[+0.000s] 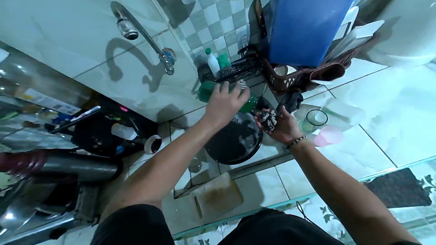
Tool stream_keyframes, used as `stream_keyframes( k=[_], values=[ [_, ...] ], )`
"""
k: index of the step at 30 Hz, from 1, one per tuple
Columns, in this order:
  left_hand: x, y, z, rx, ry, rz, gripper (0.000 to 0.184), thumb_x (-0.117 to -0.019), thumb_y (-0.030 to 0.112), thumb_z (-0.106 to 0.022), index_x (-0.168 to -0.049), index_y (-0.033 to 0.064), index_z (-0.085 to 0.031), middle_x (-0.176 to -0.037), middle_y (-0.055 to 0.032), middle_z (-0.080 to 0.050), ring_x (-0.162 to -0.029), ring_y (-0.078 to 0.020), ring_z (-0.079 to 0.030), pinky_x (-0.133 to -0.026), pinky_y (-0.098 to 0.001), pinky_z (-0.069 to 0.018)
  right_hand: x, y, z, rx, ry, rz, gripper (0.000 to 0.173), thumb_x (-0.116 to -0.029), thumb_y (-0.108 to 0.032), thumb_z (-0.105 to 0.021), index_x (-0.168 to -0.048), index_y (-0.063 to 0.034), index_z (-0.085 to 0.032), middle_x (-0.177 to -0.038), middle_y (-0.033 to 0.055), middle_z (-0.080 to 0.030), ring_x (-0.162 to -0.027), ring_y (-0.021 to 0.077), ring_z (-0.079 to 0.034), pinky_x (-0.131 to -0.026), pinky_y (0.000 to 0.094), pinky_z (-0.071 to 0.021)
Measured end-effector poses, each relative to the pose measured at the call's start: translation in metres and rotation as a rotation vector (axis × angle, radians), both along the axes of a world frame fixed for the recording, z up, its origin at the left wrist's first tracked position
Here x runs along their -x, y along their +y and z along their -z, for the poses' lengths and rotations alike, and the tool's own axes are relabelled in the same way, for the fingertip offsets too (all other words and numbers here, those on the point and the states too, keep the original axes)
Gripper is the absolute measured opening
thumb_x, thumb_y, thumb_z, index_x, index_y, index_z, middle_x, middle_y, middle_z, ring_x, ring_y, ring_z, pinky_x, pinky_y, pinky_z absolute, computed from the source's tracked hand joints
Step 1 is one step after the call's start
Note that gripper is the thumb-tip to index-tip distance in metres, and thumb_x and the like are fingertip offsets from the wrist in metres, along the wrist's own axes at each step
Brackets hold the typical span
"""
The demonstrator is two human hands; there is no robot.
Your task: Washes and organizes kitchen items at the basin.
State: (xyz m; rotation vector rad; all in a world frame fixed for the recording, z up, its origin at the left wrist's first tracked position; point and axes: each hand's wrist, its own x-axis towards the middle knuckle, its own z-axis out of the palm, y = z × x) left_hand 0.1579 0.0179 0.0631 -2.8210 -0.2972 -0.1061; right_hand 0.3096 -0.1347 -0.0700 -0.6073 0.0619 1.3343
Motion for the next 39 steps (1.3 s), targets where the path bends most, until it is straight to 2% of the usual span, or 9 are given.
stream_keyframes(
  k=[3,18,20,24,29,32,34,36,39],
  values=[
    [0.001,-0.01,0.005,-0.078,0.035,0.048,0.049,-0.1006,-0.001,-0.054,-0.146,0.0156,-0.054,-0.144,-0.023,-0.057,-0.132,-0.053,-0.051,-0.105,-0.0694,-0.0403,0.006,0.0,-0.004,0.005,-0.001,-0.005,0.074,-0.1051,-0.066,-0.015,-0.139,-0.0109,-0.052,-0.122,0.0147,-0.067,-0.103,0.0272,-0.07,-0.083,0.0407,-0.0605],
    [0.001,-0.016,0.0,-0.228,-0.07,0.145,0.038,-0.1004,-0.001,-0.052,-0.134,0.0114,-0.065,-0.139,-0.0171,-0.063,-0.133,-0.0475,-0.052,-0.107,-0.0678,-0.038,0.017,0.002,-0.006,0.012,-0.041,-0.036,0.071,-0.1029,-0.07,-0.023,-0.136,-0.0172,-0.058,-0.123,0.0084,-0.069,-0.104,0.0211,-0.071,-0.084,0.0354,-0.0602],
    [0.0,-0.013,0.001,-0.236,-0.091,0.139,0.037,-0.1011,0.0,-0.051,-0.134,0.0112,-0.065,-0.138,-0.0165,-0.064,-0.133,-0.0468,-0.052,-0.107,-0.0673,-0.0383,0.015,0.005,-0.006,-0.015,-0.005,-0.037,0.071,-0.1036,-0.068,-0.025,-0.136,-0.0126,-0.057,-0.123,0.0117,-0.068,-0.106,0.0243,-0.07,-0.085,0.0387,-0.0607],
    [0.002,-0.009,0.009,-0.2,-0.093,0.117,0.039,-0.1004,0.0,-0.053,-0.136,0.0124,-0.063,-0.141,-0.0161,-0.062,-0.134,-0.0466,-0.052,-0.107,-0.0683,-0.038,0.015,0.009,-0.012,-0.022,-0.059,-0.079,0.073,-0.1049,-0.066,-0.021,-0.132,-0.0106,-0.06,-0.114,0.0138,-0.07,-0.094,0.0244,-0.072,-0.077,0.0375,-0.0612],
    [0.003,-0.005,0.015,0.213,-0.046,-0.206,0.067,-0.0853,0.0,-0.074,-0.147,0.0183,-0.056,-0.149,-0.0107,-0.056,-0.139,-0.0415,-0.048,-0.113,-0.0673,-0.0322,0.014,0.011,-0.02,-0.046,-0.051,-0.089,0.059,-0.1065,-0.058,-0.035,-0.131,-0.0082,-0.057,-0.114,0.0168,-0.07,-0.097,0.0277,-0.072,-0.081,0.0395,-0.0621],
    [0.002,0.014,0.02,0.565,-0.212,-0.416,0.065,-0.0853,0.01,-0.078,-0.146,0.0106,-0.054,-0.137,-0.0161,-0.063,-0.125,-0.0365,-0.061,-0.104,-0.0595,-0.0488,0.012,0.014,-0.023,0.034,-0.148,-0.015,0.033,-0.1083,-0.016,-0.042,-0.137,-0.0041,-0.053,-0.108,0.0161,-0.068,-0.092,0.0255,-0.072,-0.083,0.038,-0.0621],
    [0.002,0.031,0.018,0.745,-0.416,-0.513,0.068,-0.0862,0.015,-0.08,-0.146,0.0014,-0.049,-0.135,-0.0241,-0.061,-0.125,-0.0393,-0.06,-0.106,-0.0589,-0.0481,0.008,0.012,-0.018,0.106,-0.242,-0.009,0.034,-0.1063,-0.002,-0.042,-0.139,-0.0024,-0.048,-0.108,0.0158,-0.066,-0.088,0.0232,-0.071,-0.081,0.0361,-0.0626],
    [0.0,0.052,0.011,0.848,-0.647,-0.571,0.072,-0.0842,0.02,-0.083,-0.144,-0.0019,-0.048,-0.133,-0.0253,-0.061,-0.125,-0.037,-0.06,-0.107,-0.0559,-0.0482,0.003,0.007,-0.01,0.18,-0.378,-0.051,0.031,-0.1081,-0.005,-0.044,-0.138,-0.0012,-0.049,-0.099,0.0121,-0.066,-0.074,0.016,-0.068,-0.068,0.0285,-0.0609],
    [-0.009,0.089,0.004,0.899,-0.956,-0.597,0.077,-0.0826,0.021,-0.085,-0.143,-0.0044,-0.045,-0.131,-0.0239,-0.062,-0.124,-0.0309,-0.062,-0.107,-0.049,-0.0505,-0.004,-0.005,0.006,0.302,-0.565,-0.111,0.027,-0.1107,-0.02,-0.044,-0.128,-0.0028,-0.055,-0.076,0.0033,-0.062,-0.049,0.0064,-0.049,-0.043,0.0199,-0.042]
  ],
)
